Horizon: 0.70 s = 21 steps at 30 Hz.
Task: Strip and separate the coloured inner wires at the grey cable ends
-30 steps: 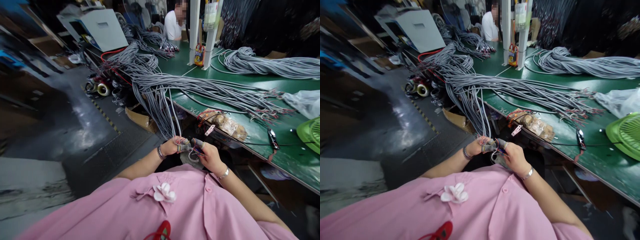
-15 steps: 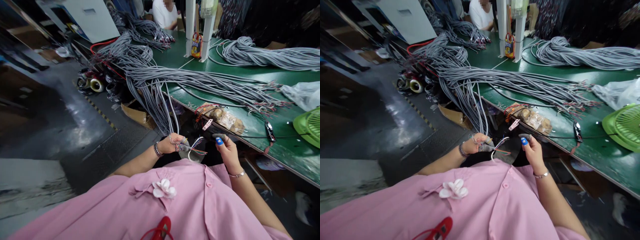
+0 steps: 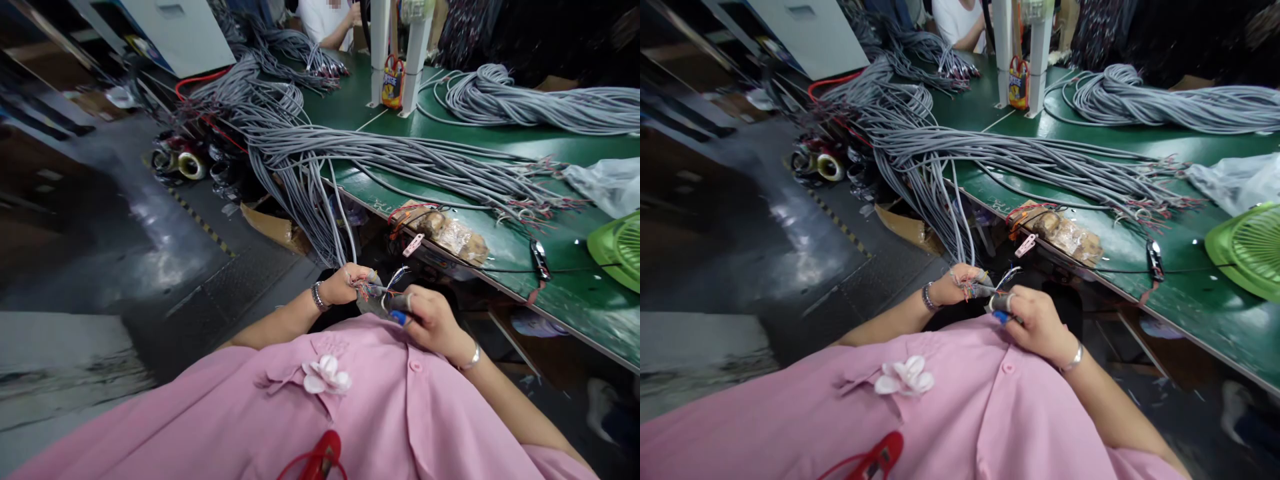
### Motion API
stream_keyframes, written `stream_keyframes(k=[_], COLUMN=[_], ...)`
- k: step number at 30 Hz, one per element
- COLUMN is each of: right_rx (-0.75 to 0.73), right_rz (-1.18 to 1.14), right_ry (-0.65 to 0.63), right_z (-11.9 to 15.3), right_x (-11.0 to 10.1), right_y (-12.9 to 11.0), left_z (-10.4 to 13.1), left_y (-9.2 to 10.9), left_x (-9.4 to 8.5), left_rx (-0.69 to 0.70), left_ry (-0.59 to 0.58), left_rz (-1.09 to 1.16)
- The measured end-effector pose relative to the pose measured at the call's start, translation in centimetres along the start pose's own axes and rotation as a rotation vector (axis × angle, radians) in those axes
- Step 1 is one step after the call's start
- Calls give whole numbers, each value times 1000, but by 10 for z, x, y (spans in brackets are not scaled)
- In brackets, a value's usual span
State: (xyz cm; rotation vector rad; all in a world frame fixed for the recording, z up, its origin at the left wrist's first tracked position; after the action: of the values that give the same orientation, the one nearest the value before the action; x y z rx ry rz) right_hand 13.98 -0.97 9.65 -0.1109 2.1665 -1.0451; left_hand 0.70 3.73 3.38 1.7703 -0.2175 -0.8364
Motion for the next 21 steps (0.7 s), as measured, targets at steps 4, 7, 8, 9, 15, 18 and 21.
stream_keyframes(k=[4,7,8,9,15,18,21], right_rx=[27,266,346,408,466,347,131], right_rz=[-96,-147,-133,-116,-168,-216,-63], right_ry=[55,411,496,536,400,335,112], right_z=[9,17,19,19,2,0,0], right_x=[-4,-40,-48,-52,-32,-21,0], right_y=[4,36,46,54,62,43,14], left_z=[1,2,2,1,1,3,3], left_y=[2,3,3,2,1,1,1], left_x=[1,4,5,6,5,3,1], left_rx=[39,78,87,94,97,78,65], left_ry=[18,9,0,-8,6,17,40], left_rz=[-74,-99,-105,-111,-168,-165,-140])
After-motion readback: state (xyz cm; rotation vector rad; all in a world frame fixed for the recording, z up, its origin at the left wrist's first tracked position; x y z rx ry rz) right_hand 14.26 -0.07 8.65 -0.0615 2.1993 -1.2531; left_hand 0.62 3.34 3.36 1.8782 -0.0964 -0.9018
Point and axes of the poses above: each hand's wrist, its own z-axis away from the middle knuckle, its own x-axis out of the palm, y = z × x, the point moved 9 cm from there along -z, towards the middle knuckle, and after that the axes turned 2 degrees about -z, right-handed, at the moved point
